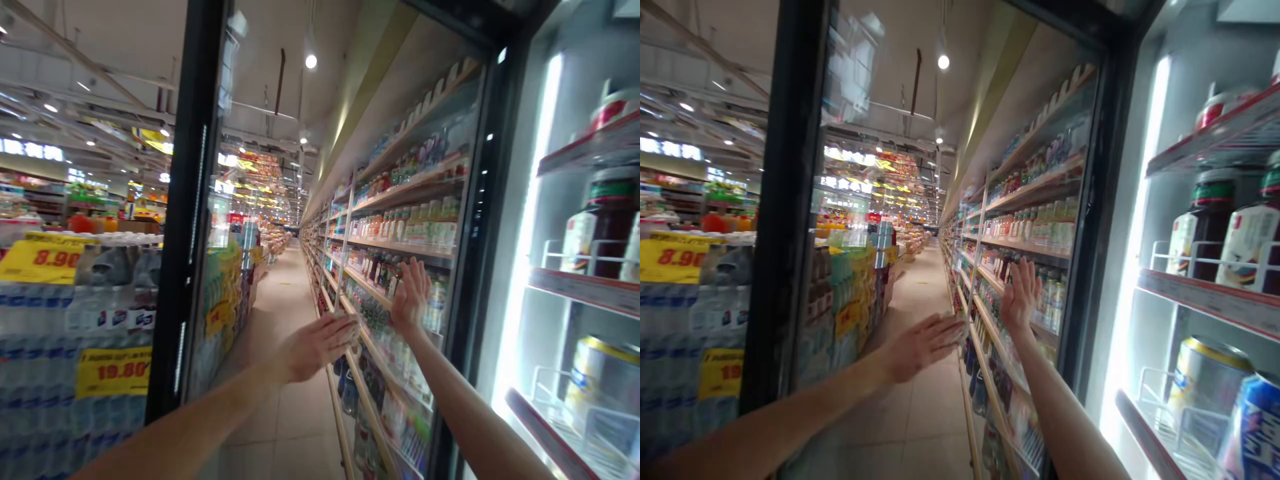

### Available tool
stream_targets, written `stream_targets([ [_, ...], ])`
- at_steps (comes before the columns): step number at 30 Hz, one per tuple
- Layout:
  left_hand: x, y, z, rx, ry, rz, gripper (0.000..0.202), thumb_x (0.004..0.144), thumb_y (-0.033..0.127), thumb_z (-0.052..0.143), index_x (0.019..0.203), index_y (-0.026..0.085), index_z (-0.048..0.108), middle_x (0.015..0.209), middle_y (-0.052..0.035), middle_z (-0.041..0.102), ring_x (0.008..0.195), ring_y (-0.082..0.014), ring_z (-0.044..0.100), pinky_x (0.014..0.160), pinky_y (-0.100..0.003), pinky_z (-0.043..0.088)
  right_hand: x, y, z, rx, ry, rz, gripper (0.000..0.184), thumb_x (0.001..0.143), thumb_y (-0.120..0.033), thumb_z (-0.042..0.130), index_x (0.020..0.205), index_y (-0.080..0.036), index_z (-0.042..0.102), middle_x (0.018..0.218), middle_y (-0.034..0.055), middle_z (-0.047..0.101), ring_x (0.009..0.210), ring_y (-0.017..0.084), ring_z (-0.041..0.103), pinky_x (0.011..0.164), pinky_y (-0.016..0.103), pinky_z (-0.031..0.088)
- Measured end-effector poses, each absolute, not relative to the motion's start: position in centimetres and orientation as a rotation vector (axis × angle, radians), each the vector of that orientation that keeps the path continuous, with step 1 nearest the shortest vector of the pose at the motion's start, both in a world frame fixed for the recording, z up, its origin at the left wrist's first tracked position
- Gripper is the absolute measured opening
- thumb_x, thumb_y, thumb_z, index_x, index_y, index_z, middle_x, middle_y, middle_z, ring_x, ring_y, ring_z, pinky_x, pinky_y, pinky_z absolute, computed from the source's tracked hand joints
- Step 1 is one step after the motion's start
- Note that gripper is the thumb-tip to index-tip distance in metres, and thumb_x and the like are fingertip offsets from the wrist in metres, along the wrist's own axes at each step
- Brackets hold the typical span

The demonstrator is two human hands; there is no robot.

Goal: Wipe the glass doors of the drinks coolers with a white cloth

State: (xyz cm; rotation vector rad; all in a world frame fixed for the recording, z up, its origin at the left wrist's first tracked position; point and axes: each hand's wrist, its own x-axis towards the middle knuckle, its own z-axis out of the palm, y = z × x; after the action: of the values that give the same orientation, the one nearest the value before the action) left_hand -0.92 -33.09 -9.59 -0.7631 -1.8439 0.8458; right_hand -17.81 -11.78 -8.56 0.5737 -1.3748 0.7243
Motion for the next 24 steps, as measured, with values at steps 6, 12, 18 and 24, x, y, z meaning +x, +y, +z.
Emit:
stream_targets([
  [6,-3.5,-30.4,-8.1,-0.332,-1.737,0.53,0.041,0.089,0.024,0.044,0.129,0.022,0.047,0.144,-0.0071,0.04,0.136,-0.0239,0.031,0.11,-0.044,0.026,-18.0,-11.8,-8.6,0.577,-1.355,0.741,0.046,0.089,-0.026,0.027,0.128,-0.02,0.05,0.138,0.0114,0.047,0.136,0.023,0.033,0.108,0.052,0.026],
  [12,-5.0,-28.4,-8.3,-0.776,-1.778,0.74,0.039,0.089,0.023,0.043,0.128,0.021,0.049,0.143,-0.0034,0.041,0.134,-0.0178,0.034,0.111,-0.035,0.027,-17.9,-11.7,-8.6,0.577,-1.356,0.755,0.048,0.089,-0.027,0.024,0.127,-0.018,0.052,0.137,0.0117,0.048,0.135,0.023,0.034,0.107,0.051,0.027],
  [18,-5.6,-27.0,-4.4,-0.432,-1.823,0.476,0.038,0.09,0.022,0.039,0.127,0.018,0.05,0.146,-0.0096,0.037,0.137,-0.0248,0.027,0.111,-0.047,0.025,-17.7,-11.6,-8.5,0.548,-1.379,0.785,0.052,0.09,-0.03,0.019,0.126,-0.018,0.054,0.136,0.0112,0.05,0.135,0.022,0.035,0.107,0.05,0.027],
  [24,-4.7,-28.0,-9.9,-0.904,-1.911,0.774,0.038,0.089,0.024,0.042,0.126,0.019,0.051,0.144,-0.0037,0.04,0.136,-0.0173,0.031,0.112,-0.035,0.025,-17.5,-11.4,-8.4,0.568,-1.387,0.787,0.052,0.09,-0.03,0.018,0.126,-0.016,0.053,0.136,0.0123,0.05,0.135,0.022,0.034,0.107,0.05,0.027],
])
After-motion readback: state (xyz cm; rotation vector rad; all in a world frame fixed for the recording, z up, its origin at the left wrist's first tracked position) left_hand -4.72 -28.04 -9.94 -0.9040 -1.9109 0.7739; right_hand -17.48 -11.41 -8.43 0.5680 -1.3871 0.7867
